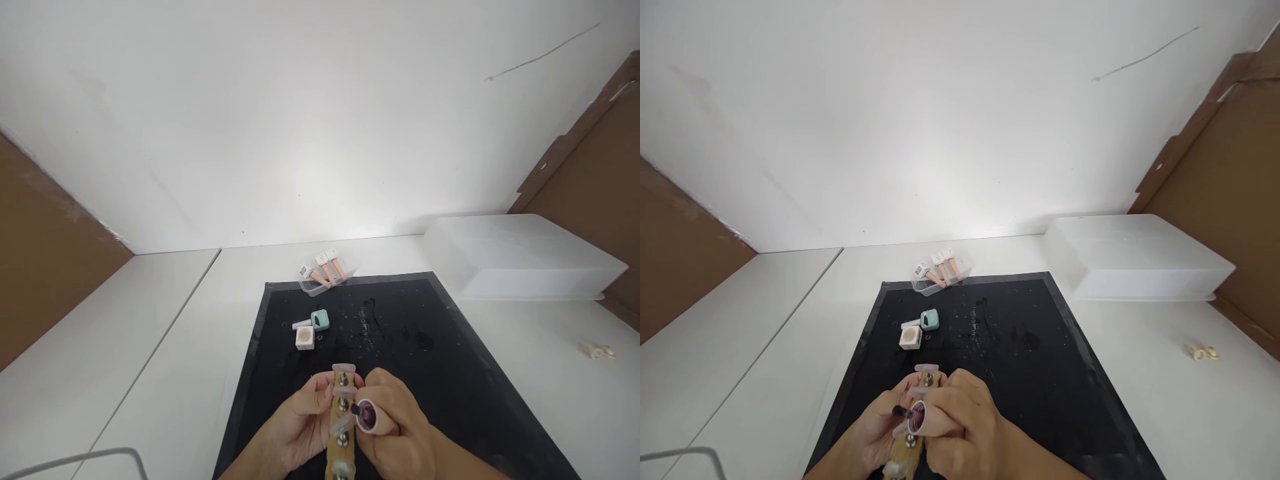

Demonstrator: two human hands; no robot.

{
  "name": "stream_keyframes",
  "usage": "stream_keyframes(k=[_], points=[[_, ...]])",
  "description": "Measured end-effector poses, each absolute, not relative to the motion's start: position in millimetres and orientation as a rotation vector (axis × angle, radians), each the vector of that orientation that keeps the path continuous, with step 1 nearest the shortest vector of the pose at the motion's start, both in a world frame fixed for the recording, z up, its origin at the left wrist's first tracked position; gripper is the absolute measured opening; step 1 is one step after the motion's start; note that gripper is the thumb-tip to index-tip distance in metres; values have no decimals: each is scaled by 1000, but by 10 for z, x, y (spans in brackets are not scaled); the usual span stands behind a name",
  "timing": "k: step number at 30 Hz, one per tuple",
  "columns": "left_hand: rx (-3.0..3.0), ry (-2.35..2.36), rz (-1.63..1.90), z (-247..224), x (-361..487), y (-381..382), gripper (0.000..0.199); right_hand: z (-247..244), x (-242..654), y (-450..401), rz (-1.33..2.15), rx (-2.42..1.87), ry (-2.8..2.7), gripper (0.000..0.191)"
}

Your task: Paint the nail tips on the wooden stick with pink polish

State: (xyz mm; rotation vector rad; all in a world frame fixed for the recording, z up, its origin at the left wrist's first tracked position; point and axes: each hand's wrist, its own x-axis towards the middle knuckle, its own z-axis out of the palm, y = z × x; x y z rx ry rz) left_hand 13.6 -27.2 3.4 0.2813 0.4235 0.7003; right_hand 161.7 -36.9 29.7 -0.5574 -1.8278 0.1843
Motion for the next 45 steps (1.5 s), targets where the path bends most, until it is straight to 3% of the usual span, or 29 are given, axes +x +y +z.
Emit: stream_keyframes(k=[19,23,27,45], points=[[356,366,716,-63,113,-252,33,302,1654,-352,309,-489,-1748,28],[395,395,751,-42,70,-230,39,327,1747,-326,541,-477,-1631,33],[505,476,829,88,-3,-186,39,287,1880,-292,788,-467,-1478,25],[703,433,869,125,-63,-183,33,377,1862,-237,1149,-565,-1365,29]])
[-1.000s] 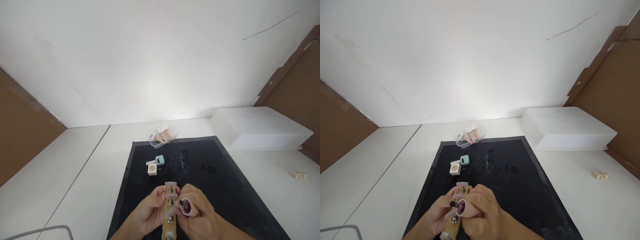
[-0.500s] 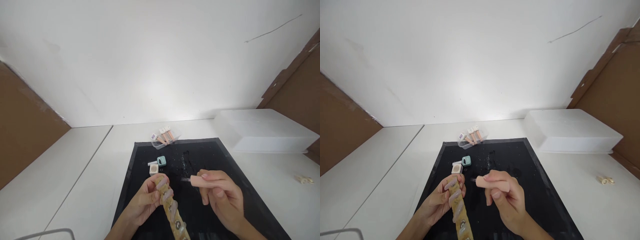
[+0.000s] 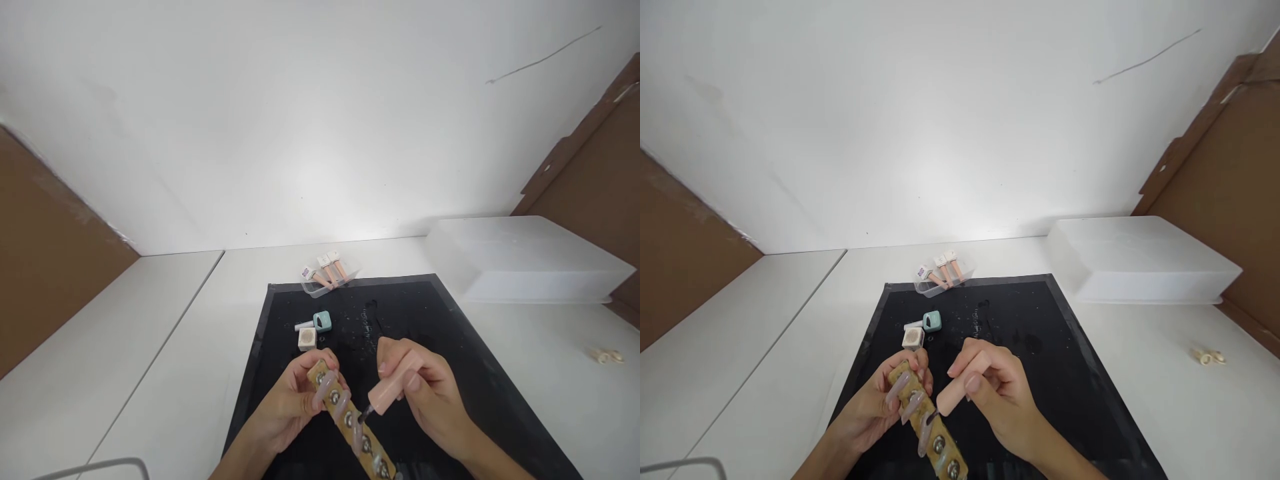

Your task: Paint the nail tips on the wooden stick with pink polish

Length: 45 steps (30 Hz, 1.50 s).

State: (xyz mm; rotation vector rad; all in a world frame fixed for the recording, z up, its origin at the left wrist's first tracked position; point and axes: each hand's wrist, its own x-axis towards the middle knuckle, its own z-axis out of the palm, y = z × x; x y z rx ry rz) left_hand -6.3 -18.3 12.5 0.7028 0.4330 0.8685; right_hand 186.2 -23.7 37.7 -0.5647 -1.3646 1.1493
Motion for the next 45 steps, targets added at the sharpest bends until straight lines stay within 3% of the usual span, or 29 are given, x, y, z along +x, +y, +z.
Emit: stream_keyframes(k=[45], points=[[626,486,824,126,-30,-218,36,264,1855,-187,1479,-464,-1122,28]])
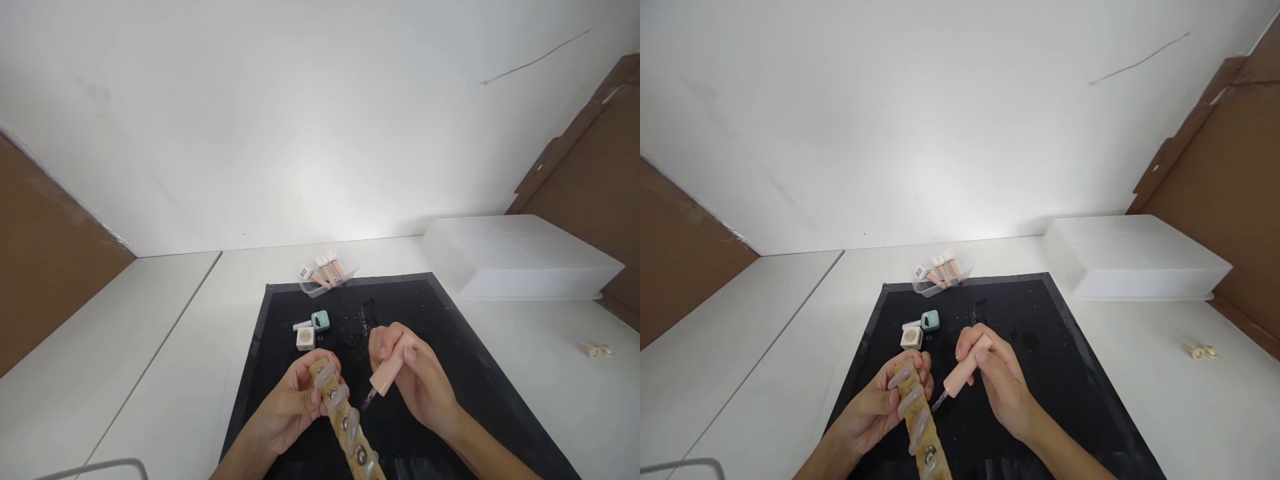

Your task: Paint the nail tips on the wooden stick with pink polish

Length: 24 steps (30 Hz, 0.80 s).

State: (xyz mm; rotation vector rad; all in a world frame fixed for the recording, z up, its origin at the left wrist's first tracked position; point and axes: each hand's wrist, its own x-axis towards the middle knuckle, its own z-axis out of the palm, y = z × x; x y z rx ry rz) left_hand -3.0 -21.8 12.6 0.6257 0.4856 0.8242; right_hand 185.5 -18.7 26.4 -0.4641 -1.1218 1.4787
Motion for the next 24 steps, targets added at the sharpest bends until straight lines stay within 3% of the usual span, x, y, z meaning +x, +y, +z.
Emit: stream_keyframes(k=[24], points=[[631,470,800,63,-58,-216,33,276,1807,-204,1500,-497,-1071,30]])
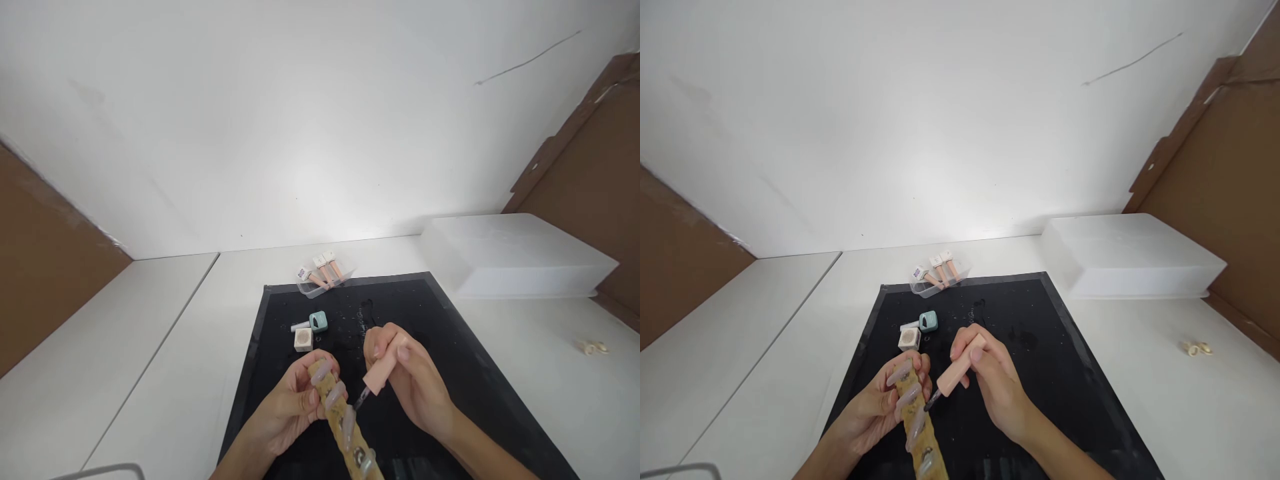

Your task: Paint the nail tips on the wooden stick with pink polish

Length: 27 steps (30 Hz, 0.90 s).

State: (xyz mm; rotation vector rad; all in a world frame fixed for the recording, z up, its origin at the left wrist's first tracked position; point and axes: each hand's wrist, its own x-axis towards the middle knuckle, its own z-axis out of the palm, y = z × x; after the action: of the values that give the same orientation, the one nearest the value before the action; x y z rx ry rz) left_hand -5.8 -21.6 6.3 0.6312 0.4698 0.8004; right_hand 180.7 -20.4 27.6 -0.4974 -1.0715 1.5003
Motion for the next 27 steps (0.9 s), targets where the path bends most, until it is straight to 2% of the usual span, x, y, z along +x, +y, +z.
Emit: stream_keyframes(k=[10,27], points=[[600,462,800,73,-54,-203,33,254,1807,-242,1585,-487,-1161,32],[594,465,803,104,-21,-190,32,292,1852,-231,1378,-558,-1344,33]])
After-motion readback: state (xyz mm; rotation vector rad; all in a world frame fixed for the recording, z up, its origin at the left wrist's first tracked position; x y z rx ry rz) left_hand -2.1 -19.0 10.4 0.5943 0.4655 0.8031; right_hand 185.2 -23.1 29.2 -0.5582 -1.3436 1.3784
